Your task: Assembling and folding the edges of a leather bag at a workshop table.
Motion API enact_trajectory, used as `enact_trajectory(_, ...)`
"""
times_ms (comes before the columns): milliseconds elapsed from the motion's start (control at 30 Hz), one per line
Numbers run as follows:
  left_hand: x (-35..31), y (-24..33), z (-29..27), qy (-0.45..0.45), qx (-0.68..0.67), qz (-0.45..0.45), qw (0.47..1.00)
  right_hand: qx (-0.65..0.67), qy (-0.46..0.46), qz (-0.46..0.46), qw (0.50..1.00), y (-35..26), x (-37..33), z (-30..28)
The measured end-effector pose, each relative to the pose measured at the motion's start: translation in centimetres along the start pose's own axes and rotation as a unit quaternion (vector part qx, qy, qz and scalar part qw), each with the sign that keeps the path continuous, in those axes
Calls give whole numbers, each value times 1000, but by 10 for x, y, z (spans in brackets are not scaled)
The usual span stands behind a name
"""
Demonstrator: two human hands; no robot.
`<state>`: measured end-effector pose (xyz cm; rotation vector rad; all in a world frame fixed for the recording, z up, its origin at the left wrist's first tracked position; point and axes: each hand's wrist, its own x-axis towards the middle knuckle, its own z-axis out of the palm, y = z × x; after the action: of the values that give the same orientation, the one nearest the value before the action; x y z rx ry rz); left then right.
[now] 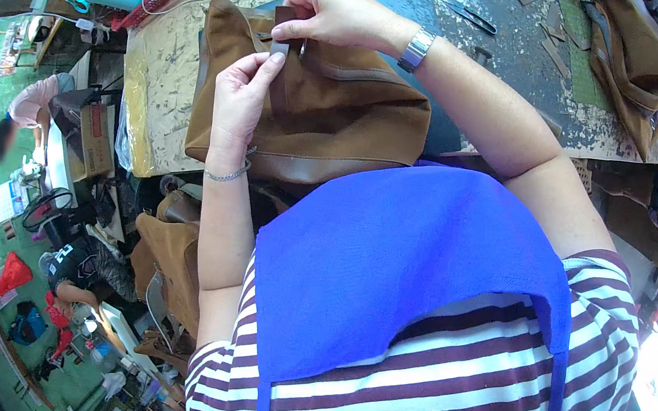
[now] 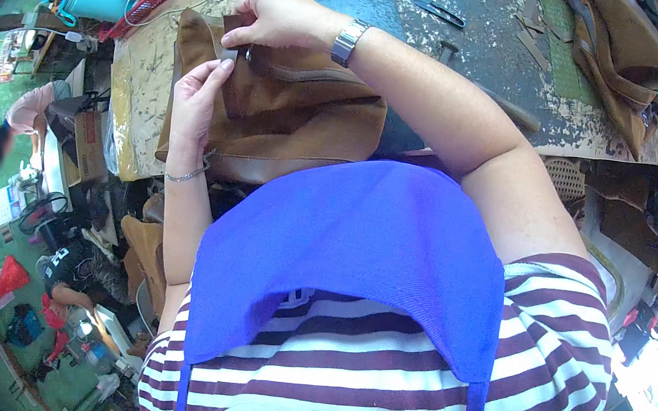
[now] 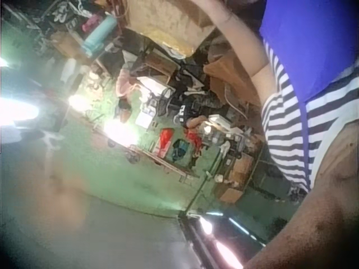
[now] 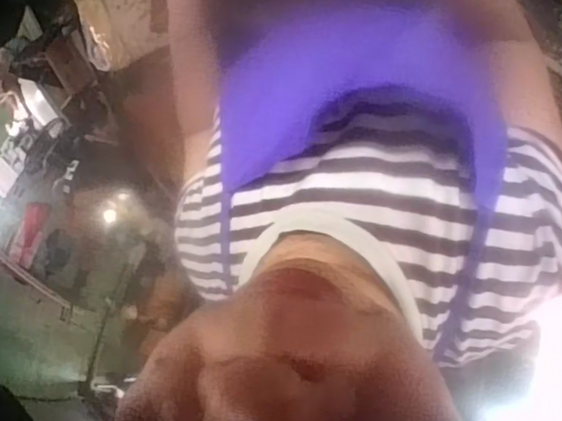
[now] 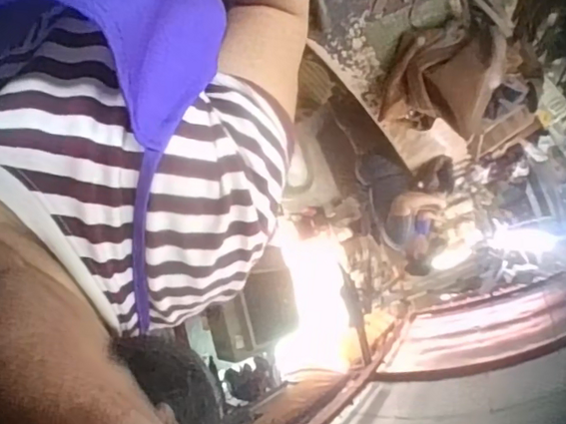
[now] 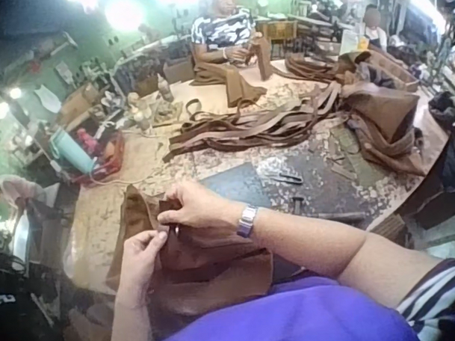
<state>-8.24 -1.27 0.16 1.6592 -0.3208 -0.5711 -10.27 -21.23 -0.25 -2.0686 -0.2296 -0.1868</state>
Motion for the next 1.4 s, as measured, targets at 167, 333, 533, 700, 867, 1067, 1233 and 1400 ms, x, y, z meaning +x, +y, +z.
enact_trajectory(167, 3, -2, 3, -5, 1, 0, 1000, 98, -19, 35, 994, 9, -1, 1)
enact_trajectory(333, 4, -19, 6, 35, -83, 8, 996, -35, 46, 33, 998, 2, -17, -10)
enact_trajectory(533, -3, -21, 8, 34, -99, 24, 994, -396, 130, 185, 890, 90, -100, -107)
enact_trajectory(700, -4, -20, 9, 4, -113, 19, 993, -417, 104, 191, 882, 121, -152, -122)
enact_trajectory(867, -2, -23, 11, 1, -116, 31, 993, -46, 202, 272, 940, 76, -126, -104)
enact_trajectory(1067, -3, -26, 6, -28, -104, 29, 994, 205, -8, 181, 962, -54, -92, -9)
enact_trajectory(1233, -9, -27, 8, -21, -115, 34, 993, 183, 32, 165, 969, -44, -85, 18)
enact_trajectory(1400, -14, -26, 11, -16, -120, 41, 992, 109, -8, 200, 974, -49, -85, 6)
